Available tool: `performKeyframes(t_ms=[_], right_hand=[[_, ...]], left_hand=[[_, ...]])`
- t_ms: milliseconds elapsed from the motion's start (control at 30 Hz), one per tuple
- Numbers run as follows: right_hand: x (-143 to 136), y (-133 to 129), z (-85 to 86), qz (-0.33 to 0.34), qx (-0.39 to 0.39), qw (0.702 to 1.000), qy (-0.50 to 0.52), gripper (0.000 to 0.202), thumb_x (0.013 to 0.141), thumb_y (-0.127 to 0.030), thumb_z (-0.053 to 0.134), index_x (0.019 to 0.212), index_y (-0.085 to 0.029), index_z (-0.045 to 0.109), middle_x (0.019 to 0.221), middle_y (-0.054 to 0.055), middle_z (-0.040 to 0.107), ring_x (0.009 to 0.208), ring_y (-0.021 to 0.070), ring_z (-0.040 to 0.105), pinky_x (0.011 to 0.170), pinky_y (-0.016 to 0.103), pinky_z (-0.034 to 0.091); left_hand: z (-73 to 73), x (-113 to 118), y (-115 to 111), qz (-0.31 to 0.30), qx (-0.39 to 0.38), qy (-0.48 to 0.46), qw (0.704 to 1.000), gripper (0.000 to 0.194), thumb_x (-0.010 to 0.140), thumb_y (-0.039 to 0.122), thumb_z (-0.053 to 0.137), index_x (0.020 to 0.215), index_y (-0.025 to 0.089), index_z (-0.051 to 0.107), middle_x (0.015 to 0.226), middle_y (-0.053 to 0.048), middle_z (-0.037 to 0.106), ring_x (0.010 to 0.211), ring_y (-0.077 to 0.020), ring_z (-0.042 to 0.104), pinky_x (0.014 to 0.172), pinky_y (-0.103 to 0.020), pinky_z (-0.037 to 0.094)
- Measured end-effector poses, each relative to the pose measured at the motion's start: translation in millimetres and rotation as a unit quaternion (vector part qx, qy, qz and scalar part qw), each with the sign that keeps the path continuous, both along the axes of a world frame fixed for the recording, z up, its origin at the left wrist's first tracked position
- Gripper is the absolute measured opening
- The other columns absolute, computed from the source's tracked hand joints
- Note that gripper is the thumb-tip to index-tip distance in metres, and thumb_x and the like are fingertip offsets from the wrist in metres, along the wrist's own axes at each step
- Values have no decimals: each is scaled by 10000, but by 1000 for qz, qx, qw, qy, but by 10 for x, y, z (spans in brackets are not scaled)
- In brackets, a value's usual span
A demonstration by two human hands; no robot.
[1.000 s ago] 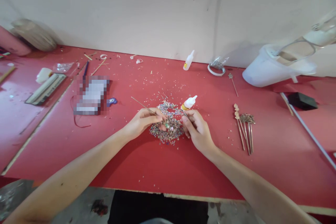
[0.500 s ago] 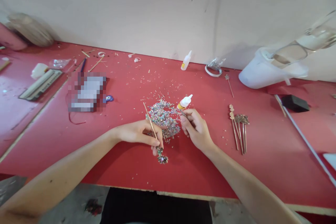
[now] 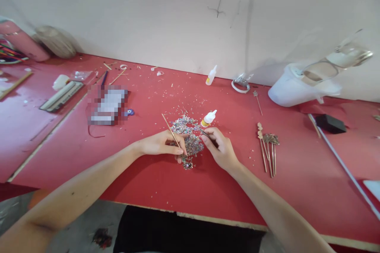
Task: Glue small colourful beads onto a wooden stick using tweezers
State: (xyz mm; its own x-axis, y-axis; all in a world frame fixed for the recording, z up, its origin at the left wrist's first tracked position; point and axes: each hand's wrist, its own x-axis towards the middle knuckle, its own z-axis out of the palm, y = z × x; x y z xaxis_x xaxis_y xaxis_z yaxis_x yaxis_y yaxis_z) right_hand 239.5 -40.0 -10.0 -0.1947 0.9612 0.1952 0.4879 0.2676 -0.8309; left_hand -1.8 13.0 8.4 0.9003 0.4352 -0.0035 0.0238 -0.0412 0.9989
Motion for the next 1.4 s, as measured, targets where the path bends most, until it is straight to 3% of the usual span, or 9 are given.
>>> performKeyframes(t_ms=[133, 367, 633, 900, 1133, 1400], right_hand=[[46, 12, -8, -5, 3, 1000, -26, 156, 959, -372, 481, 937, -219, 510, 674, -28, 586, 583, 115, 565, 570, 213, 437], [70, -5, -35, 5, -3, 1000, -28, 174, 957, -390, 486, 960, -221, 527, 724, -1, 636, 613, 131, 604, 578, 219, 470], [94, -6, -78, 8, -4, 999, -47, 162, 955, -373, 492, 968, -220, 544, 752, 11, 654, 650, 138, 618, 591, 221, 468], [89, -6, -60, 18, 1, 998, -53, 163, 963, -367, 481, 975, -218, 545, 731, 7, 648, 626, 133, 607, 580, 220, 463], [98, 0, -77, 17, -1, 999, -50, 181, 961, -374, 492, 1002, -214, 564, 745, 8, 656, 642, 135, 622, 589, 217, 475], [89, -5, -55, 14, -9, 999, -46, 161, 959, -361, 495, 991, -217, 560, 771, 17, 675, 661, 138, 640, 601, 218, 486]], left_hand=[[-64, -2, 8, -17, -9, 9, 1000, 197, 924, 334, 575, 958, 189, 703, 786, -49, 771, 879, -181, 726, 1178, -444, 278], [-8, 49, 23, 31, 49, 5, 998, 168, 922, 310, 581, 908, 195, 703, 747, -25, 766, 801, -173, 726, 1230, -460, 111], [-27, 30, 104, 105, 61, -16, 993, 145, 914, 271, 581, 895, 189, 699, 737, -24, 762, 849, -159, 731, 1231, -434, 107], [2, 55, 31, 52, 55, -8, 997, 147, 918, 263, 582, 896, 175, 698, 704, -20, 753, 722, -158, 733, 1205, -453, 221], [66, 64, -63, -17, 102, -2, 995, 128, 917, 206, 572, 900, 162, 691, 740, -21, 737, 831, -148, 718, 1213, -411, 216], [36, 37, -30, 9, 86, -5, 996, 118, 925, 194, 563, 891, 150, 667, 711, -5, 725, 805, -142, 722, 1220, -424, 187]])
